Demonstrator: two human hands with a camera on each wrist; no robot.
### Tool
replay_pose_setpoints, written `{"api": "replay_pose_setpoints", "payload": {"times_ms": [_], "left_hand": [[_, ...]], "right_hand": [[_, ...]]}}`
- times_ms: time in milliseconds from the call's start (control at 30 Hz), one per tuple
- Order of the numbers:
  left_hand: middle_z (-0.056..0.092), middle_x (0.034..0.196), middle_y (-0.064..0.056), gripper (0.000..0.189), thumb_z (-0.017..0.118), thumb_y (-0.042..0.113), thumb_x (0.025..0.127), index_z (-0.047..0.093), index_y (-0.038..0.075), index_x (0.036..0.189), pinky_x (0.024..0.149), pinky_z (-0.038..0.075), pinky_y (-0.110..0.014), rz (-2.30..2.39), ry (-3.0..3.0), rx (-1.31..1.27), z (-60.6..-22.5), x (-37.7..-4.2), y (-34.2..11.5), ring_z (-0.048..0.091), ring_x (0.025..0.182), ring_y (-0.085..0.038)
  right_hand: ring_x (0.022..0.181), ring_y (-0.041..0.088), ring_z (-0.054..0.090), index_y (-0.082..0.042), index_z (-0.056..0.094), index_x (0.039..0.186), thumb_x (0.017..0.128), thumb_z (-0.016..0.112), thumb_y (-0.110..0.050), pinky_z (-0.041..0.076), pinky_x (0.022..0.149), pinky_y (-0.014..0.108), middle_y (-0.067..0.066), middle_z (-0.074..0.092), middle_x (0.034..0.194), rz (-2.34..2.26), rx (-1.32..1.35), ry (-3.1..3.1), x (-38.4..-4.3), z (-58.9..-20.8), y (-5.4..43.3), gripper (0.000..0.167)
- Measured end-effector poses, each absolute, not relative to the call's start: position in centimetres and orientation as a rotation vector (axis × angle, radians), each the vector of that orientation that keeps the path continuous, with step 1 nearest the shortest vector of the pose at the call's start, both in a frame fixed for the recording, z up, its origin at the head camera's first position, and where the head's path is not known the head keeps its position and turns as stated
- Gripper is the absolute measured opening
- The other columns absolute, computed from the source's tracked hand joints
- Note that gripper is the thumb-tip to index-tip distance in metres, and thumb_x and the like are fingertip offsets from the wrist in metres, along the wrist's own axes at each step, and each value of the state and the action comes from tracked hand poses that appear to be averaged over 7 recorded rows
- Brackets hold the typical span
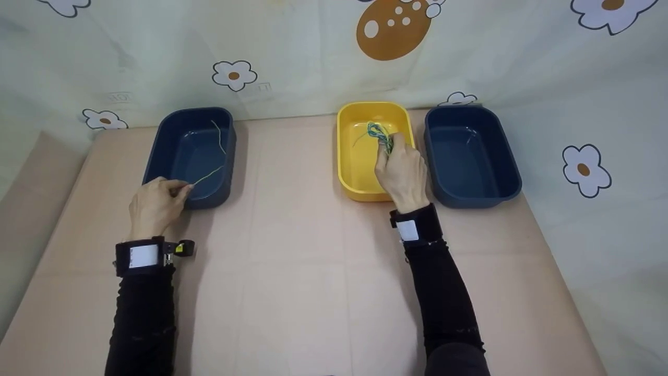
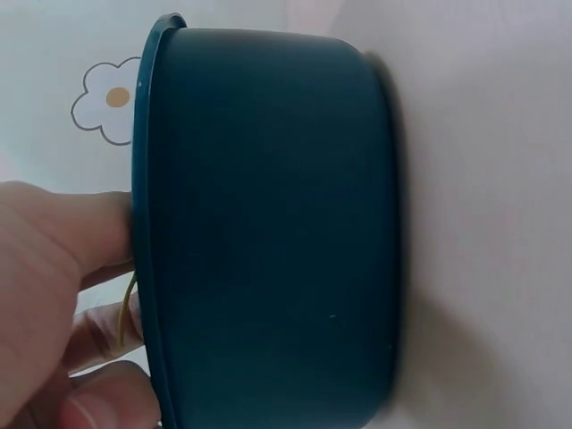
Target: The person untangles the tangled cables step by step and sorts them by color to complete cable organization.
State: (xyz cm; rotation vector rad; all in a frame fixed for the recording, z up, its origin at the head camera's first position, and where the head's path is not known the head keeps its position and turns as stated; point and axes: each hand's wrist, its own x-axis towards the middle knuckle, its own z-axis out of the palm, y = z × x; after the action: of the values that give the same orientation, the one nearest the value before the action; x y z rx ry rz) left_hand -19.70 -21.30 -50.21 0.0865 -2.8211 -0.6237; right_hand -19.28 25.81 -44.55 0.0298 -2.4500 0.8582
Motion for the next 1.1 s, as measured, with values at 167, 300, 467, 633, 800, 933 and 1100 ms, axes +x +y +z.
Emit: {"api": "replay_pose_setpoints", "payload": {"times_ms": [167, 300, 467, 633, 800, 933, 1100], "left_hand": [[0.086, 0.118, -0.019, 0.025, 0.079, 0.031, 0.112, 0.090, 0.010, 0.121, 0.083, 0.066, -0.064, -0.630, -2.838, 0.047, -52.7, -21.5, -23.0, 0.083, 0.109, -0.046], [0.086, 0.121, -0.018, 0.028, 0.078, 0.036, 0.113, 0.091, 0.013, 0.122, 0.086, 0.066, -0.065, -0.649, -2.849, 0.024, -54.2, -22.4, -23.8, 0.083, 0.112, -0.045], [0.088, 0.127, -0.016, 0.033, 0.079, 0.042, 0.112, 0.090, 0.014, 0.126, 0.091, 0.067, -0.062, -0.699, -2.883, -0.005, -52.0, -21.1, -23.0, 0.083, 0.120, -0.043], [0.088, 0.125, -0.016, 0.035, 0.080, 0.044, 0.111, 0.090, 0.013, 0.125, 0.092, 0.066, -0.063, -0.715, -2.884, -0.020, -51.7, -20.8, -22.8, 0.083, 0.120, -0.043], [0.086, 0.124, -0.020, 0.039, 0.079, 0.044, 0.112, 0.088, 0.009, 0.127, 0.092, 0.065, -0.063, -0.718, -2.909, -0.020, -50.4, -20.1, -22.2, 0.081, 0.117, -0.046], [0.083, 0.133, -0.025, 0.042, 0.077, 0.042, 0.114, 0.085, 0.005, 0.133, 0.101, 0.064, -0.067, -0.741, -2.936, -0.005, -48.9, -19.3, -21.4, 0.078, 0.126, -0.050], [0.081, 0.124, -0.027, 0.044, 0.070, 0.038, 0.118, 0.081, 0.000, 0.136, 0.097, 0.063, -0.064, -0.763, -2.914, 0.000, -46.9, -18.1, -20.3, 0.077, 0.119, -0.049]], "right_hand": [[0.087, 0.067, 0.074, 0.022, 0.065, 0.118, 0.115, 0.057, -0.009, 0.058, 0.076, 0.079, 0.046, 0.075, 0.101, 0.852, 0.044, -2.439, -19.3, -44.6, 25.6, 0.032], [0.087, 0.068, 0.074, 0.021, 0.066, 0.118, 0.114, 0.057, -0.009, 0.057, 0.076, 0.079, 0.046, 0.075, 0.100, 0.852, 0.056, -2.432, -19.3, -44.6, 25.6, 0.032], [0.087, 0.067, 0.075, 0.020, 0.066, 0.117, 0.114, 0.057, -0.009, 0.058, 0.076, 0.078, 0.045, 0.076, 0.099, 0.846, 0.075, -2.418, -19.4, -44.8, 25.5, 0.031], [0.088, 0.066, 0.076, 0.021, 0.066, 0.118, 0.114, 0.056, -0.008, 0.060, 0.077, 0.078, 0.045, 0.076, 0.100, 0.866, 0.078, -2.426, -19.3, -44.7, 25.4, 0.030], [0.087, 0.067, 0.076, 0.021, 0.066, 0.119, 0.114, 0.057, -0.009, 0.059, 0.076, 0.078, 0.045, 0.076, 0.100, 0.861, 0.079, -2.430, -19.2, -44.6, 25.4, 0.032], [0.087, 0.066, 0.075, 0.021, 0.066, 0.120, 0.114, 0.059, -0.009, 0.058, 0.076, 0.077, 0.046, 0.076, 0.101, 0.864, 0.077, -2.437, -19.1, -44.5, 25.4, 0.032], [0.085, 0.063, 0.075, 0.020, 0.066, 0.119, 0.114, 0.058, -0.009, 0.057, 0.073, 0.074, 0.044, 0.076, 0.099, 0.871, 0.089, -2.432, -18.9, -44.4, 25.3, 0.030]]}}
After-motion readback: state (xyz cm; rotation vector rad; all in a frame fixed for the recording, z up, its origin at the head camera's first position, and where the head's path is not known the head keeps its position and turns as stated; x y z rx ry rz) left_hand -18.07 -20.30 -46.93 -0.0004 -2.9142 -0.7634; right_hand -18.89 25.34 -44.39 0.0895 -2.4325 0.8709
